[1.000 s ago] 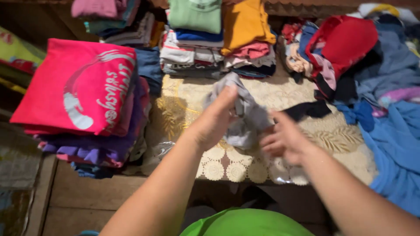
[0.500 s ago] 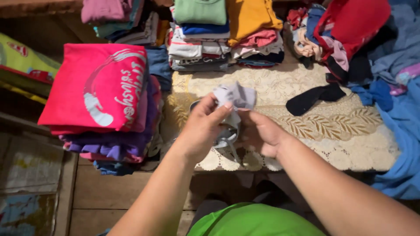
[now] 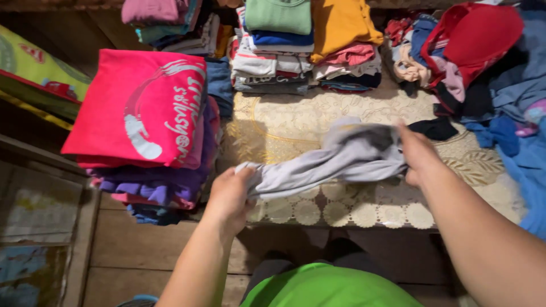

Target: The person folds several pieces of clothing one by one on a table. They handle a pink top, a yellow top, a blue and black shirt, a green top, and a grey pair of shorts, smoothing and folding each item before stacking them.

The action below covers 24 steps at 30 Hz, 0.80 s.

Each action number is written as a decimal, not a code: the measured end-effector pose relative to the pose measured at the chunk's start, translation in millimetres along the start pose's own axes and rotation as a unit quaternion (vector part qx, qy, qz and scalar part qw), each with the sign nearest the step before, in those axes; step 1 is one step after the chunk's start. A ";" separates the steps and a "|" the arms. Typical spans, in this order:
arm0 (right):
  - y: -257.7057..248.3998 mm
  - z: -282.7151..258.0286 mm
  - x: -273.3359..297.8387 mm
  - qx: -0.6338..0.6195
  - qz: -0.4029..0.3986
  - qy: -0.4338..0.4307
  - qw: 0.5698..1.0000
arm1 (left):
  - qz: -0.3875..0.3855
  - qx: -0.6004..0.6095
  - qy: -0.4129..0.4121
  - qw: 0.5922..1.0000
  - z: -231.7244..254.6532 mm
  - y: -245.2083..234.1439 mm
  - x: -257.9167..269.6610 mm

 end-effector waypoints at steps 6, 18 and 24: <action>35.6 -32.6 37.7 0.532 -0.107 -0.273 0.794 | 0.161 -0.220 0.096 0.957 9.4 4.6 -4.9; 101.8 -104.9 141.5 0.412 -0.015 -0.349 0.842 | -0.148 -0.519 0.376 0.753 24.7 222.8 -17.5; 123.8 -98.9 173.9 0.366 -0.015 -0.347 0.863 | -0.055 -0.412 0.388 0.823 67.2 228.4 -41.3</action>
Point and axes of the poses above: each hand's wrist, its own x-axis away from the middle knuckle, its own y-axis out of the palm, z = x × y, the point moved 10 cm from there along -x, towards the middle knuckle, and after that the axes turned 5 degrees about -y, right-handed, at the moved point
